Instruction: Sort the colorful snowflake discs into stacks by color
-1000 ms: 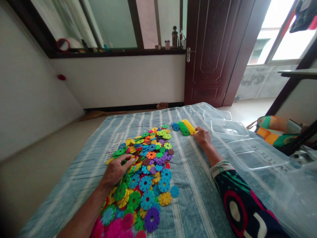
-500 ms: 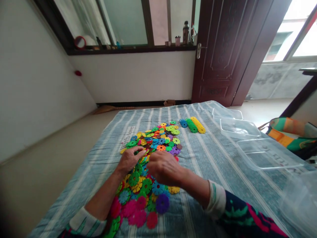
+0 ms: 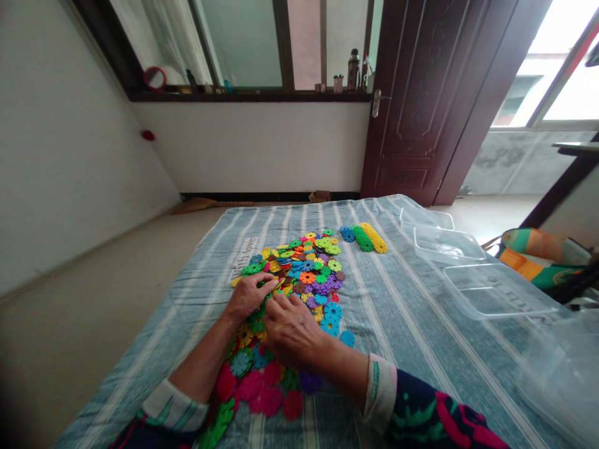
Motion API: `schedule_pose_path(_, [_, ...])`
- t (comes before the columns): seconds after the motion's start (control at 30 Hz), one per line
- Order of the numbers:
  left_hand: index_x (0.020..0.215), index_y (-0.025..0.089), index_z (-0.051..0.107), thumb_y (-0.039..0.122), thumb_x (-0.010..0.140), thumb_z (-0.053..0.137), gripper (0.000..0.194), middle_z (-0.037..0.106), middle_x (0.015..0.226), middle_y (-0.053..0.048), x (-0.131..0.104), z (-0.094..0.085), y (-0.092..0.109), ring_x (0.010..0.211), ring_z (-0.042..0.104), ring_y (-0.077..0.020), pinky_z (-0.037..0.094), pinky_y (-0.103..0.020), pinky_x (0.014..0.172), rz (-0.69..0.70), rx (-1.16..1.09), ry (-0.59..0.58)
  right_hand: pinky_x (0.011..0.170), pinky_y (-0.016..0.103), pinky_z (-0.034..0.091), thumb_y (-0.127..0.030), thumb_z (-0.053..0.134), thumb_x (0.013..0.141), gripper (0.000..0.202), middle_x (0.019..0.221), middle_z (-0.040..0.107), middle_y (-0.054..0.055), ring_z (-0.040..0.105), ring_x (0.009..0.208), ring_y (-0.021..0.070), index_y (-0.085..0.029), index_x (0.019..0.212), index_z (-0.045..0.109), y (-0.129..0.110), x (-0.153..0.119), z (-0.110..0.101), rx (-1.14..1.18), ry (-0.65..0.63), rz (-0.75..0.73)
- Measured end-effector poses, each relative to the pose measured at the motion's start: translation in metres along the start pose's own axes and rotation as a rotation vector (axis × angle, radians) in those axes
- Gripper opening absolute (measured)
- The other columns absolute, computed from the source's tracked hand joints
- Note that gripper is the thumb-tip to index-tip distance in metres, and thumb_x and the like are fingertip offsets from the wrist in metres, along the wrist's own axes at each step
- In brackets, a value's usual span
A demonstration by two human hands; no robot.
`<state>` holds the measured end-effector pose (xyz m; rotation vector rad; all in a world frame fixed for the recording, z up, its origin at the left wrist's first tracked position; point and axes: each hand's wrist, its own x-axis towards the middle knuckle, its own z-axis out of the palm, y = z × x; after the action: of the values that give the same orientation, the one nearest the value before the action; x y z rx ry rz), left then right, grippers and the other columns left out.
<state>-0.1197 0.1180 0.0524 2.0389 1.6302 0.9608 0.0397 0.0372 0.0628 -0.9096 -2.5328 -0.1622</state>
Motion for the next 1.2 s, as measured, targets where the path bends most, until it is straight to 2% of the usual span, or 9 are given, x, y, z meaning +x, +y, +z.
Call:
schedule_pose_path(0.17, [0.078, 0.018, 0.069, 0.047, 0.073, 0.051, 0.034, 0.072, 0.078, -0.002, -0.001, -0.001, 0.002, 0.074, 0.065, -0.0182, 0.048, -0.028, 0.075, -0.005, -0.001, 0.010, 0.092, 0.042, 0.040, -0.034, 0.059, 0.084, 0.021, 0.110, 0.056, 0.013, 0.044, 0.112, 0.0259, -0.013, 0.086, 0.062, 0.007, -0.005, 0.001, -0.003, 0.040, 0.082])
schedule_pose_path(0.43, [0.079, 0.018, 0.068, 0.048, 0.073, 0.050, 0.036, 0.072, 0.081, -0.003, -0.002, 0.000, 0.004, 0.077, 0.065, -0.0192, 0.049, -0.029, 0.078, -0.019, 0.002, 0.008, 0.098, 0.048, 0.034, -0.049, 0.063, 0.079, 0.038, 0.130, 0.045, 0.015, 0.033, 0.127, 0.0307, -0.016, 0.097, 0.062, 0.002, -0.006, 0.004, 0.091, 0.016, 0.101])
schedule_pose_path(0.63, [0.082, 0.018, 0.068, 0.048, 0.073, 0.050, 0.036, 0.073, 0.084, -0.004, -0.002, -0.002, 0.005, 0.081, 0.066, -0.0202, 0.049, -0.029, 0.079, -0.020, 0.005, -0.003, 0.098, 0.050, 0.033, -0.046, 0.064, 0.079, 0.033, 0.133, 0.042, 0.015, 0.030, 0.129, 0.0308, -0.017, 0.094, 0.063, 0.005, -0.001, 0.010, 0.109, 0.045, 0.073])
schedule_pose_path(0.73, [0.082, 0.018, 0.068, 0.049, 0.074, 0.048, 0.038, 0.073, 0.083, -0.004, -0.002, -0.002, 0.005, 0.078, 0.066, -0.0197, 0.050, -0.029, 0.077, -0.022, 0.005, -0.008, 0.099, 0.048, 0.034, -0.043, 0.060, 0.083, 0.028, 0.129, 0.046, 0.016, 0.031, 0.128, 0.0292, -0.016, 0.091, 0.064, 0.007, -0.001, 0.011, 0.083, 0.079, 0.024])
schedule_pose_path(0.9, [0.080, 0.019, 0.069, 0.049, 0.074, 0.049, 0.037, 0.073, 0.082, -0.003, -0.002, -0.002, 0.007, 0.078, 0.066, -0.0190, 0.049, -0.028, 0.078, -0.019, 0.011, -0.006, 0.094, 0.041, 0.037, -0.032, 0.052, 0.089, 0.021, 0.107, 0.057, 0.011, 0.041, 0.117, 0.0242, -0.016, 0.079, 0.061, 0.010, 0.000, 0.012, 0.097, 0.140, -0.030])
schedule_pose_path(1.07, [0.079, 0.019, 0.069, 0.050, 0.071, 0.050, 0.037, 0.073, 0.082, -0.003, 0.000, -0.003, 0.007, 0.077, 0.066, -0.0203, 0.050, -0.029, 0.078, -0.016, 0.026, 0.012, 0.086, 0.033, 0.040, -0.020, 0.049, 0.087, 0.019, 0.088, 0.058, 0.006, 0.049, 0.101, 0.0186, -0.017, 0.071, 0.057, 0.015, 0.004, 0.011, 0.148, 0.181, -0.016])
schedule_pose_path(1.2, [0.080, 0.020, 0.069, 0.052, 0.070, 0.051, 0.038, 0.074, 0.082, -0.003, 0.003, -0.004, 0.005, 0.077, 0.067, -0.0206, 0.050, -0.029, 0.078, -0.035, 0.061, 0.013, 0.082, 0.029, 0.041, -0.017, 0.050, 0.085, 0.020, 0.083, 0.059, 0.004, 0.051, 0.092, 0.0161, -0.018, 0.066, 0.057, 0.019, 0.005, 0.008, 0.203, 0.180, 0.015])
